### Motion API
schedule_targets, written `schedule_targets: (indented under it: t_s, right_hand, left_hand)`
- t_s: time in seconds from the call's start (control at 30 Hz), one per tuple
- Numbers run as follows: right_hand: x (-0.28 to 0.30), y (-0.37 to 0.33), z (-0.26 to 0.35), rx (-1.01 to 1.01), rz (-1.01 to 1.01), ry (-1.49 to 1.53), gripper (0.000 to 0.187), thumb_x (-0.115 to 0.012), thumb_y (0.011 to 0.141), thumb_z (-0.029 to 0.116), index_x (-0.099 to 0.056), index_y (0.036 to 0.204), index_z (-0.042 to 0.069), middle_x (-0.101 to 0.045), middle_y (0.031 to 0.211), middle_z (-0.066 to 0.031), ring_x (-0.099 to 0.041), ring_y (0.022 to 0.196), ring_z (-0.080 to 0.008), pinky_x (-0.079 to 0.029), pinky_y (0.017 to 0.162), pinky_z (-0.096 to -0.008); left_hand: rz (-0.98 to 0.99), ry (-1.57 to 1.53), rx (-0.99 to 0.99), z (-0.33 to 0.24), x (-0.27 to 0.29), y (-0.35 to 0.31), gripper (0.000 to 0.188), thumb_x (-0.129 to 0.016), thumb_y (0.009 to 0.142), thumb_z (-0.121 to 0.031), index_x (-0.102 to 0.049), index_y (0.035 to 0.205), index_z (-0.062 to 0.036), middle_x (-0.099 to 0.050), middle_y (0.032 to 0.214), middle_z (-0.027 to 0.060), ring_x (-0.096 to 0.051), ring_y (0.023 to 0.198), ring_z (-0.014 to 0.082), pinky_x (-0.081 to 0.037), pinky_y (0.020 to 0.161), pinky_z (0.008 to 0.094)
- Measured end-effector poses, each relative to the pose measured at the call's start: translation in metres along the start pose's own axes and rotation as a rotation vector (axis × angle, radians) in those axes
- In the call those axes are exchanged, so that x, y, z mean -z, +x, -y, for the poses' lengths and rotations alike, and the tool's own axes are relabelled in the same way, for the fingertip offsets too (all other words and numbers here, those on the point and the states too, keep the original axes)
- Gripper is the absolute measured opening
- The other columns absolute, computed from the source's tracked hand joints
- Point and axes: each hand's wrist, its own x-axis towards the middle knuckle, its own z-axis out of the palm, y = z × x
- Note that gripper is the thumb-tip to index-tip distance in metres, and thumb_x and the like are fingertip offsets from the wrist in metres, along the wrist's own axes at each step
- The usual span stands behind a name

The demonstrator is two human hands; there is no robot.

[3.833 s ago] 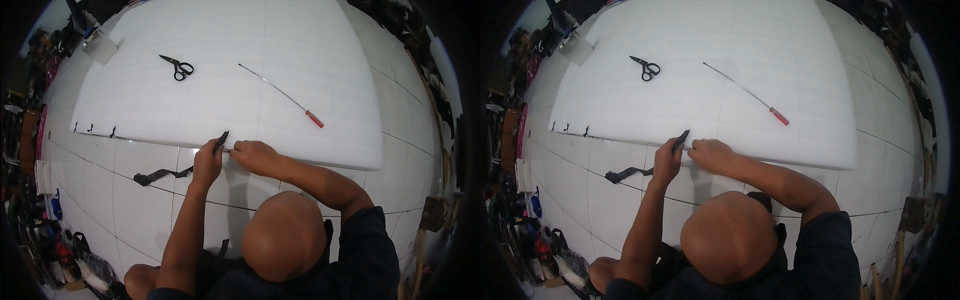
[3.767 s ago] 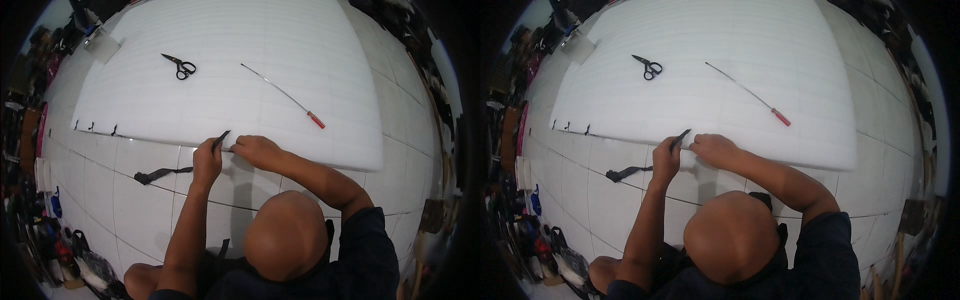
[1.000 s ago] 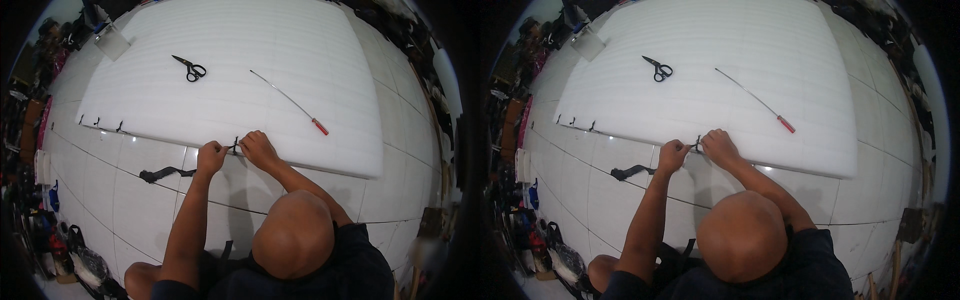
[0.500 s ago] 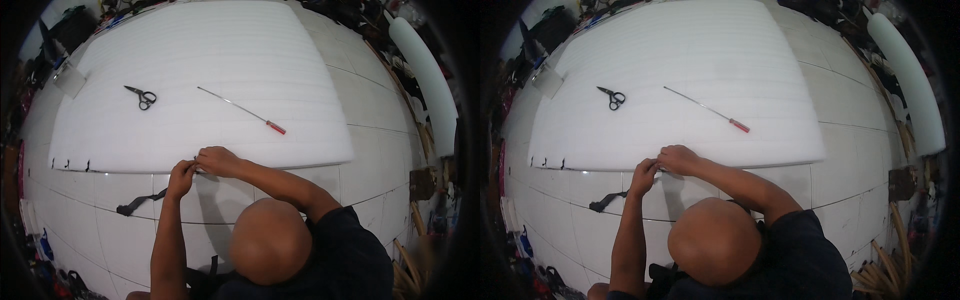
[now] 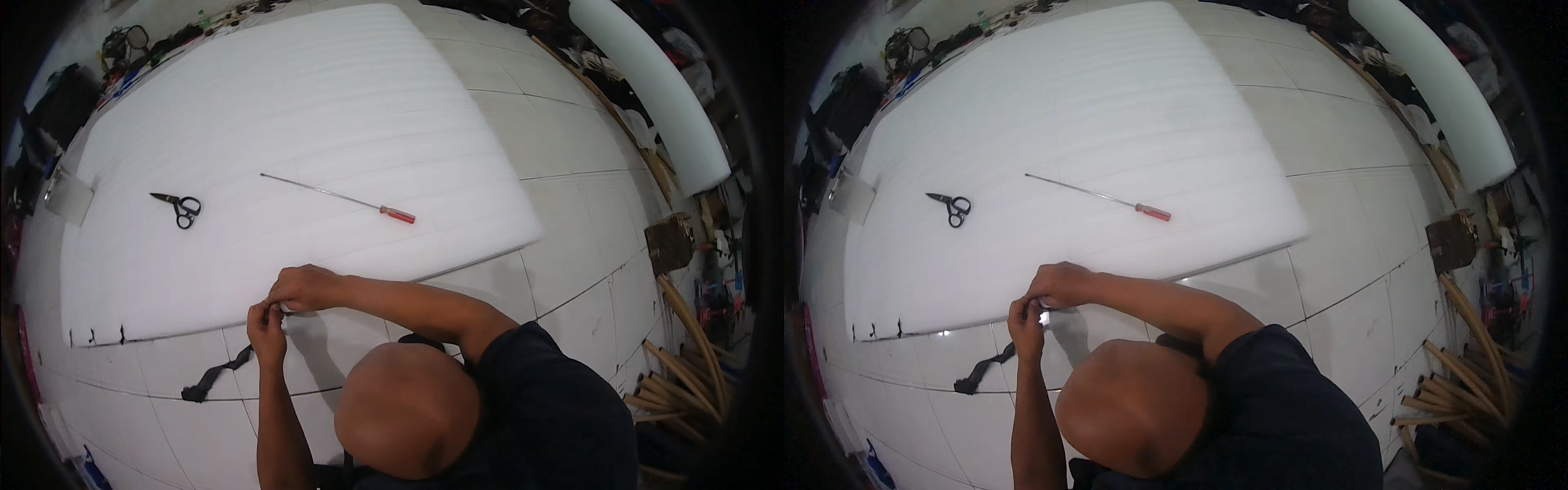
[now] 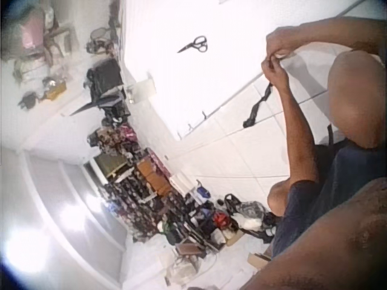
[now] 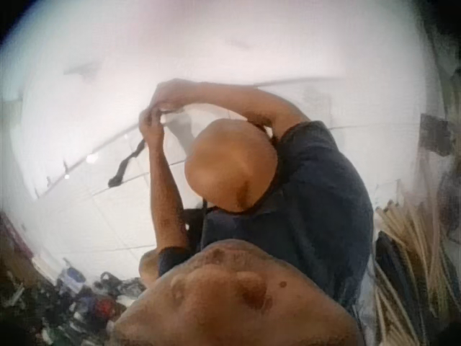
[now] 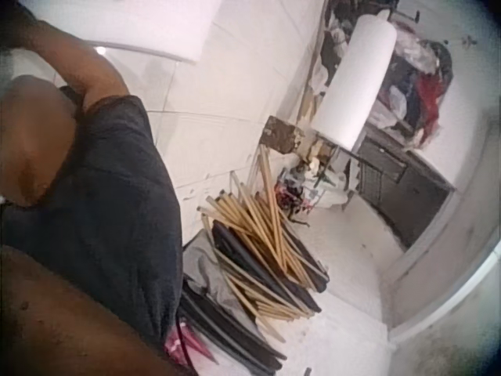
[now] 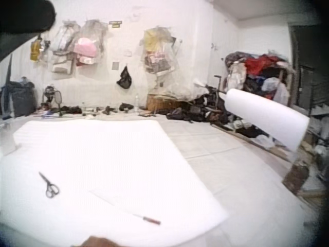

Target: The person threads black straps through a white foam pad using a long metal rod and trims them with scissors.

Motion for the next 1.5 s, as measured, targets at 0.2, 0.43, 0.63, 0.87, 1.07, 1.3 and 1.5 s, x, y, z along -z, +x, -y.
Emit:
schedule_targets:
  t_s: [0.2, 0.43, 0.63, 0.87, 1.07, 1.3, 1.5]
  right_hand:
    - [-0.014, -0.010, -0.016, 0.067, -0.137, -0.096, 0.020, -0.063, 0.081, 0.015, -0.073, 0.099, 0.015, -0.065, 0.086, -0.0040, -0.061, 0.089, -0.0255, -0.055, 0.072, -0.0378]
    - [-0.024, -0.010, -0.006, 0.149, -0.174, -0.418, 0.010, -0.066, 0.076, 0.013, -0.065, 0.082, 0.005, -0.057, 0.080, -0.0058, -0.058, 0.082, -0.0235, -0.053, 0.071, -0.0350]
    - [-0.020, -0.009, 0.012, -0.146, -0.044, -0.339, 0.013, -0.062, 0.080, 0.016, -0.063, 0.084, 0.004, -0.060, 0.091, -0.0111, -0.059, 0.092, -0.0283, -0.051, 0.078, -0.0405]
    - [-0.016, -0.012, 0.005, -0.160, -0.089, -0.155, 0.010, -0.061, 0.083, 0.015, -0.063, 0.088, 0.007, -0.060, 0.094, -0.0094, -0.061, 0.092, -0.0288, -0.053, 0.077, -0.0409]
    - [0.008, -0.006, -0.006, 0.020, 0.083, -0.222, 0.007, -0.059, 0.083, 0.013, -0.064, 0.086, 0.009, -0.061, 0.090, -0.0069, -0.062, 0.089, -0.0274, -0.054, 0.074, -0.0418]
    - [0.017, 0.006, 0.004, 0.032, 0.206, -0.318, 0.008, -0.059, 0.083, 0.012, -0.062, 0.088, 0.008, -0.059, 0.090, -0.0086, -0.062, 0.086, -0.0288, -0.053, 0.070, -0.0427]
    - [0.012, 0.002, 0.004, -0.040, 0.239, -0.363, 0.008, -0.059, 0.082, 0.011, -0.060, 0.090, 0.007, -0.059, 0.091, -0.0090, -0.063, 0.086, -0.0283, -0.054, 0.070, -0.0414]
  left_hand:
    - [-0.085, 0.187, -0.080, -0.001, -0.017, 0.001, 0.016, -0.060, 0.096, -0.011, -0.064, 0.098, 0.0044, -0.057, 0.082, 0.0068, -0.056, 0.070, 0.0147, -0.046, 0.064, 0.0296]
    - [-0.054, 0.500, -0.118, -0.012, -0.007, 0.007, 0.017, -0.066, 0.090, -0.012, -0.067, 0.094, 0.0039, -0.062, 0.083, 0.0168, -0.062, 0.074, 0.0321, -0.049, 0.069, 0.0409]
    - [-0.218, 0.505, -0.200, -0.012, -0.025, -0.004, 0.016, -0.066, 0.089, -0.013, -0.070, 0.095, 0.0016, -0.063, 0.083, 0.0129, -0.061, 0.074, 0.0258, -0.049, 0.069, 0.0367]
    - [0.077, 0.068, 0.243, -0.016, 0.003, 0.015, 0.022, -0.064, 0.093, -0.016, -0.066, 0.103, 0.0040, -0.066, 0.095, 0.0070, -0.059, 0.087, 0.0133, -0.047, 0.079, 0.0290]
    - [0.107, 0.014, 0.245, -0.014, 0.005, 0.017, 0.027, -0.066, 0.094, -0.022, -0.067, 0.103, 0.0029, -0.066, 0.089, 0.0045, -0.058, 0.081, 0.0121, -0.046, 0.074, 0.0273]
    - [0.050, 0.204, 0.020, -0.011, 0.004, 0.011, 0.024, -0.066, 0.094, -0.022, -0.066, 0.095, 0.0026, -0.064, 0.078, 0.0036, -0.055, 0.070, 0.0114, -0.046, 0.065, 0.0299]
    - [-0.040, 0.569, -0.085, -0.010, 0.021, 0.008, 0.022, -0.065, 0.089, -0.017, -0.062, 0.082, 0.0040, -0.063, 0.075, 0.0174, -0.060, 0.069, 0.0289, -0.048, 0.067, 0.0391]
